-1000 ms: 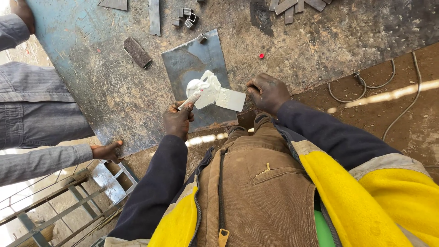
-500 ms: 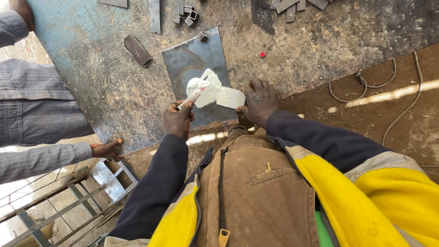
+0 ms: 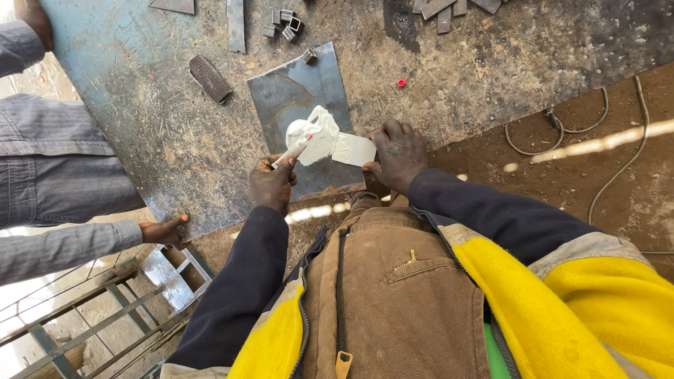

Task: Mixing filler material on a metal plate using a spreader and preparing to apply it to a metal structure

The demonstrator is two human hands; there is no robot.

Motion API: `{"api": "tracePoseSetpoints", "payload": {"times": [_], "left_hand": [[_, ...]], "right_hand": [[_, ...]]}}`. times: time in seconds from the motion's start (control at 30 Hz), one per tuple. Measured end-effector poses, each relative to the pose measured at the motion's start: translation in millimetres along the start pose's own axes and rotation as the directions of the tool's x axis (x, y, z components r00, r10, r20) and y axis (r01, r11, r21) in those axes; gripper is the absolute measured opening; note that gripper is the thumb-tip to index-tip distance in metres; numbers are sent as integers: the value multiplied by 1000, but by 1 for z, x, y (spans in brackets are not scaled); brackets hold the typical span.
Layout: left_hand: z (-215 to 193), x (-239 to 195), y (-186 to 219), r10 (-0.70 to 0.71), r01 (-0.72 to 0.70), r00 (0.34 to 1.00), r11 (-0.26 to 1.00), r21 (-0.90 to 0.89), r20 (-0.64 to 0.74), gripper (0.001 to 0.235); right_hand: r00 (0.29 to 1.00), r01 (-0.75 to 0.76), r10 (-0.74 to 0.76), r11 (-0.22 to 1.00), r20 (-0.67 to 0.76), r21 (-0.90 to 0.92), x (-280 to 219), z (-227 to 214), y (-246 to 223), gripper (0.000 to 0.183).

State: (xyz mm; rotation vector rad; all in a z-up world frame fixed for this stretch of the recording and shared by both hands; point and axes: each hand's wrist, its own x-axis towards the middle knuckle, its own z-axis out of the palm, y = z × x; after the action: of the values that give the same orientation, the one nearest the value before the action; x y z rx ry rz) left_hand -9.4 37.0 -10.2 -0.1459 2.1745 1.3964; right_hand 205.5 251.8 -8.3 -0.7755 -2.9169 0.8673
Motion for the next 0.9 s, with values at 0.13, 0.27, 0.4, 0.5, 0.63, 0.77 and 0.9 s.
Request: {"api": "tracePoseSetpoints", "payload": {"times": [0.13, 0.27, 0.4, 0.5, 0.63, 0.77, 0.9], "left_hand": [[3, -8, 12, -3, 3, 1000, 1000, 18, -2, 24], [9, -17, 25, -15, 15, 1000, 999, 40, -10, 23], [9, -16, 22, -8, 9, 1000, 998, 63, -19, 24], [9, -12, 16, 5, -4, 1000, 998, 70, -15, 23], [12, -25, 35, 10, -9, 1000, 996, 94, -12, 24], [15, -33, 47, 22, -21, 1000, 993, 113, -5, 25], [17, -26, 40, 26, -23, 999, 990, 140, -20, 24]], "right_hand": [[1000, 13, -14, 1000, -20, -12, 0, 7, 2, 70], [999, 24, -25, 1000, -44, -13, 0, 7, 4, 69], [995, 45, -47, 999, -83, -21, -2, 7, 4, 72], [995, 43, -43, 999, -84, -9, -2, 8, 4, 71], [993, 51, -53, 998, -107, -26, -2, 6, 4, 71], [995, 51, -53, 998, -85, -29, -2, 2, 2, 66], [997, 50, -50, 999, -52, -17, -2, 1, 3, 65]]}}
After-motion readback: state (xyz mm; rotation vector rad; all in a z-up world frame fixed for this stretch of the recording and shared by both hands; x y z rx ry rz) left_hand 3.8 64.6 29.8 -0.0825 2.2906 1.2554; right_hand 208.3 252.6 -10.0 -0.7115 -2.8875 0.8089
